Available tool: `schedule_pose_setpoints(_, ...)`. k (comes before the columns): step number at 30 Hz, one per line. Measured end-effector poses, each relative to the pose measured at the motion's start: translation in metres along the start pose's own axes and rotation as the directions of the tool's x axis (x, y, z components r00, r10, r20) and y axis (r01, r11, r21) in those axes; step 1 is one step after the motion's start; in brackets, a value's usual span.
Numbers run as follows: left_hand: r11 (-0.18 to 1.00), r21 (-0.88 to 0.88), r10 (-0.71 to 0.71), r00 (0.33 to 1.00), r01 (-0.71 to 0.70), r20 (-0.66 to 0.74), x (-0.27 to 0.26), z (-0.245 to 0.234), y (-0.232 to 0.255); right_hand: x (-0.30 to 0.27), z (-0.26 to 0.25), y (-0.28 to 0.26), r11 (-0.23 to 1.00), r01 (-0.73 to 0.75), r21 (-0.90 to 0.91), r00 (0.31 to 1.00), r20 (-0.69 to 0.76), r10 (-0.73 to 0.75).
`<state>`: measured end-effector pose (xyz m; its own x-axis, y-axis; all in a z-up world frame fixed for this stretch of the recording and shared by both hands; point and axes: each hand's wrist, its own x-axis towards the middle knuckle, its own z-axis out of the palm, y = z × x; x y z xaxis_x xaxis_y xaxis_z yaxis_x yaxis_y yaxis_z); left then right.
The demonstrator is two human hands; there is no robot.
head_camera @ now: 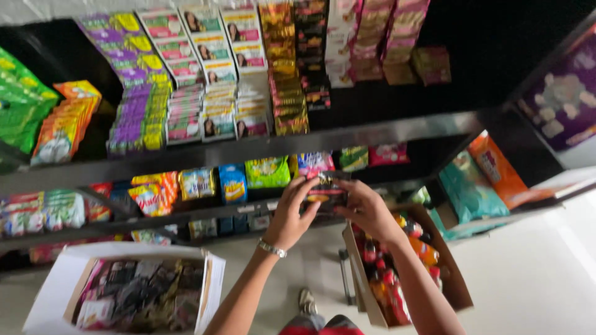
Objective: The person repeatedly picks small sachets from a white cardboard box on the floor and places them onto a black shelf, arranging them in rows alongside other similar sachets. The person handles the sachets by hand, moving between the box and the shelf multiple times.
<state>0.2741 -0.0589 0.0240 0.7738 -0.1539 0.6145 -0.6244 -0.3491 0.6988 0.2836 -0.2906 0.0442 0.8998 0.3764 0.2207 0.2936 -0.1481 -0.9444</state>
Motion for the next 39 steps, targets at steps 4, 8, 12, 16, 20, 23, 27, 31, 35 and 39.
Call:
schedule_pose_setpoints(4, 0.999, 0.028, 0.019, 1.000, -0.020, 0.024, 0.023, 0.011, -0.018, 0.030, -0.016, -0.006, 0.947, 0.024, -0.320, 1.000, 0.020, -0.018)
schedule_pose_setpoints(8, 0.990, 0.122, -0.077, 0.995, 0.068, 0.065, 0.059, 0.025, -0.058, 0.079, -0.031, 0.006, 0.879, 0.017, -0.477, 0.999, 0.036, 0.001)
schedule_pose_setpoints(12, 0.947, 0.259, -0.229, 0.965, 0.190, 0.129, 0.093, 0.037, -0.090, 0.118, -0.045, 0.032, 0.858, 0.016, -0.513, 1.000, 0.021, -0.006)
schedule_pose_setpoints(16, 0.912, 0.397, -0.165, 0.978, 0.101, 0.128, 0.164, 0.026, -0.088, 0.183, -0.078, 0.048, 0.801, 0.291, -0.523, 0.950, 0.062, -0.305)
schedule_pose_setpoints(20, 0.859, 0.490, -0.256, 0.953, 0.147, 0.163, 0.227, 0.039, -0.132, 0.253, -0.116, 0.073, 0.688, 0.394, -0.610, 0.899, 0.101, -0.426)
schedule_pose_setpoints(23, 0.863, 0.496, -0.188, 0.971, 0.091, 0.149, 0.275, 0.051, -0.174, 0.307, -0.131, 0.089, 0.759, 0.378, -0.531, 0.921, 0.135, -0.365)
schedule_pose_setpoints(27, 0.776, 0.610, -0.342, 0.920, 0.160, 0.193, 0.295, 0.069, -0.211, 0.341, -0.137, 0.127, 0.888, 0.173, -0.427, 0.979, 0.174, -0.107)
schedule_pose_setpoints(31, 0.709, 0.704, -0.256, 0.946, 0.044, 0.199, 0.281, 0.084, -0.224, 0.339, -0.139, 0.163, 0.924, 0.098, -0.370, 0.976, 0.217, -0.017)
schedule_pose_setpoints(35, 0.640, 0.769, -0.299, 0.918, -0.008, 0.259, 0.278, 0.094, -0.231, 0.333, -0.133, 0.164, 0.897, -0.052, -0.439, 0.964, 0.211, 0.159)
schedule_pose_setpoints(39, 0.591, 0.806, -0.359, 0.880, -0.042, 0.310, 0.271, 0.102, -0.246, 0.331, -0.132, 0.190, 0.734, 0.108, -0.671, 0.965, 0.248, 0.085)
